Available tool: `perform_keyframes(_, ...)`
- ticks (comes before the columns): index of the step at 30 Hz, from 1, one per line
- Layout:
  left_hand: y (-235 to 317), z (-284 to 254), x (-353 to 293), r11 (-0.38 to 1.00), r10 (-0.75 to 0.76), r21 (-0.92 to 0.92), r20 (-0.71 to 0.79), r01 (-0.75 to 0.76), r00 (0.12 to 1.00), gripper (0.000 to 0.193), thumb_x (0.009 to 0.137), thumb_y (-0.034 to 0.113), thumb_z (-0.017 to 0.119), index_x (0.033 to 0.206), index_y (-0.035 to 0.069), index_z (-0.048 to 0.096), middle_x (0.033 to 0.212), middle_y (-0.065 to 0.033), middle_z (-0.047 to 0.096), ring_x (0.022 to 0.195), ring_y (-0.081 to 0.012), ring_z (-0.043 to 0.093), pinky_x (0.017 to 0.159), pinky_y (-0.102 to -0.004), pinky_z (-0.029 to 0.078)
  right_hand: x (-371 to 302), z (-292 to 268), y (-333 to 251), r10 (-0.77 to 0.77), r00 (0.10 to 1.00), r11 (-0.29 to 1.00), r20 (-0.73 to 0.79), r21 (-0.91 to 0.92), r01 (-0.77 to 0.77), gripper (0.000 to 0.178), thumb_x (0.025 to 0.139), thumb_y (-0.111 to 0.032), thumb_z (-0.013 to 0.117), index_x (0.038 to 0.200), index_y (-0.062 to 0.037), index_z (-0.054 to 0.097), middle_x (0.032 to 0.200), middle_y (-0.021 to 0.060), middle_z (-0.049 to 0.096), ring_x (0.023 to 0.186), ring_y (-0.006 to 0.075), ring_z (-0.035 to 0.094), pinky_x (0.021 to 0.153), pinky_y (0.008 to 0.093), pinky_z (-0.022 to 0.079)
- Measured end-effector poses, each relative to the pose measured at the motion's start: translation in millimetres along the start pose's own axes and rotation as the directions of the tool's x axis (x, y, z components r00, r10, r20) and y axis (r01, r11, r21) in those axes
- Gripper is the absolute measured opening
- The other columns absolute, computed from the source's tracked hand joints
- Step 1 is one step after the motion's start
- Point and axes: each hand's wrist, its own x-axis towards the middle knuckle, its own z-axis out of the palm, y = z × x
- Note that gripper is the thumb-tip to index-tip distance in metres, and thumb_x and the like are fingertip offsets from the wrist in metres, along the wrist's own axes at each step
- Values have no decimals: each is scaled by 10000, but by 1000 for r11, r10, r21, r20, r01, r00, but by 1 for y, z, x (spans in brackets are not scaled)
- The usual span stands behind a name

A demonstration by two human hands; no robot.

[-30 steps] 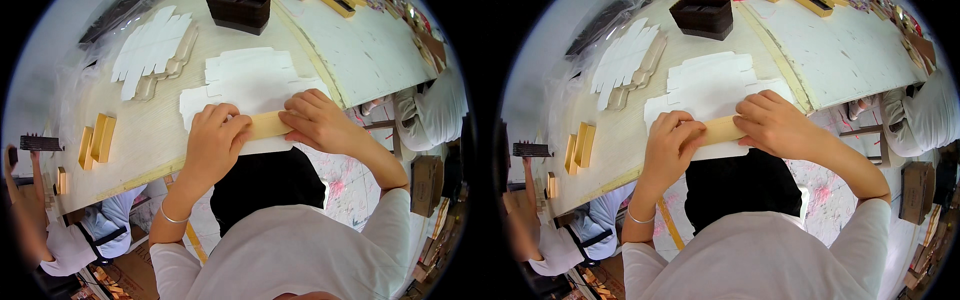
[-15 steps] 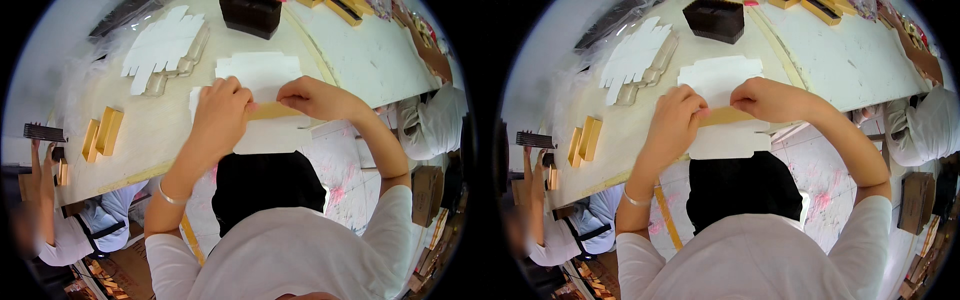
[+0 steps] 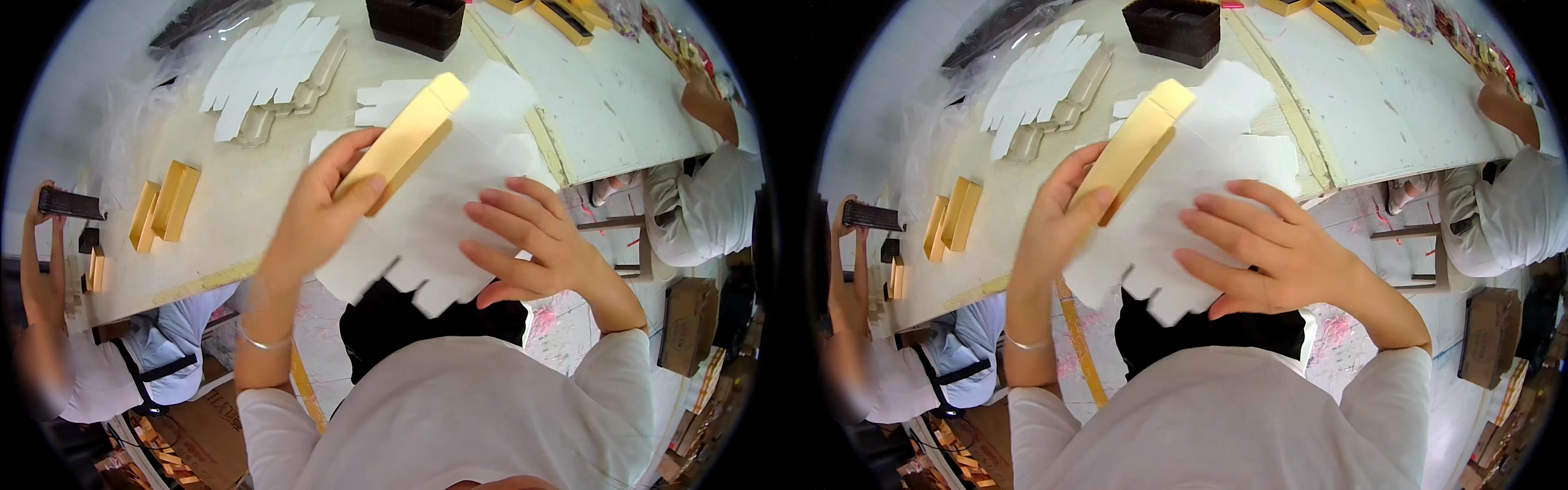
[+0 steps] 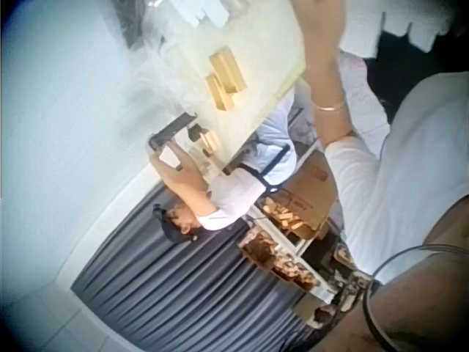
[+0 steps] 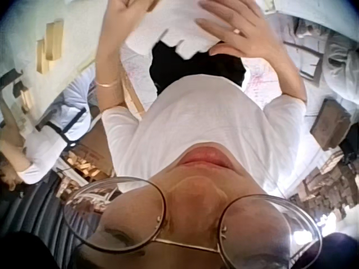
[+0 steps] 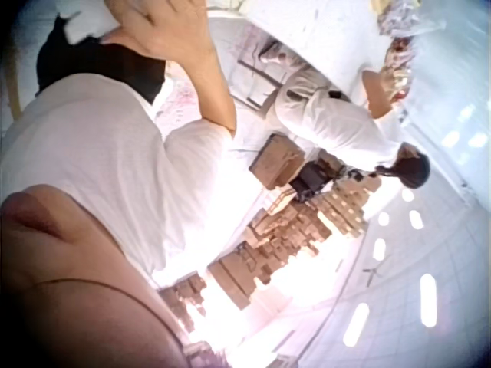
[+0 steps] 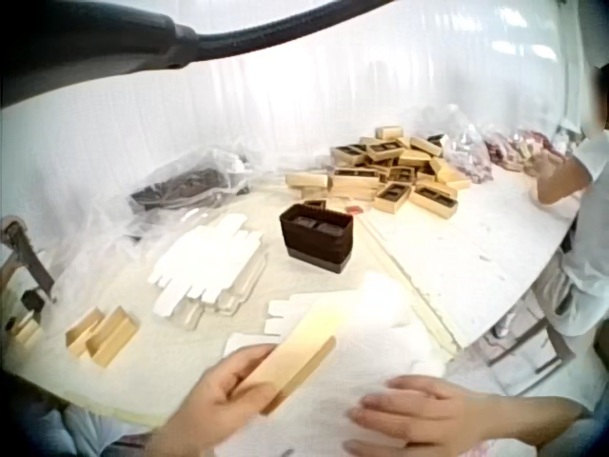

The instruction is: The person folds white cardboard pieces into small rectangular boxes and inserts black rectangular inserts into each one. The person repeatedly picks up a flat cardboard piece, folds it into a box shape, places a black insert inside, and sets the completed unit aside on the table.

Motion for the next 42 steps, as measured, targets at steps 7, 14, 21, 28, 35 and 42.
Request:
perform_keyframes(7,1,-4,43,856,42,484,291,-185,956,344,871,33,573,1213,30,601,1051,-54,618,914,-141,583,819,-272,476,-5,6,2,213,966,966,145,115,-230,281,729,-115,740,982,-58,633,875,89,594,796,230,587,770,381,447)
perform_keyframes(14,-20,6,46,721,177,629,238,-290,955,341,815,-37,588,1137,49,657,919,-82,555,869,-223,596,801,-308,492,19,43,16,312,947,945,77,74,-318,334,704,-116,746,1002,-71,603,1038,97,547,958,276,538,800,364,423)
perform_keyframes(21,-16,-3,47,740,127,627,226,-244,966,325,806,-20,603,1121,39,654,920,-104,600,829,-210,598,766,-322,487,12,41,-1,176,971,980,163,69,-189,281,710,-142,716,939,-9,623,999,103,536,916,259,542,771,359,440)
perform_keyframes(28,-16,-1,37,739,89,630,262,-241,961,346,782,-15,598,1113,68,657,869,-89,608,748,-187,560,712,-304,474,11,44,-12,154,968,980,197,98,-176,175,758,-71,662,911,-9,605,828,95,496,750,252,516,639,350,436)
perform_keyframes(35,-8,-2,36,802,26,569,270,-181,963,428,758,-21,613,1151,123,528,876,-47,565,695,-157,529,638,-284,450,60,42,35,272,645,748,714,265,-608,49,801,-7,601,846,-26,601,815,141,607,841,330,588,703,421,452)
perform_keyframes(42,-11,-2,24,761,228,588,154,-275,961,350,744,-108,517,1023,102,531,975,-48,514,670,-148,471,612,-273,411,55,26,17,61,924,996,379,33,-79,161,724,-18,622,869,-82,595,839,42,619,775,228,573,664,330,454)
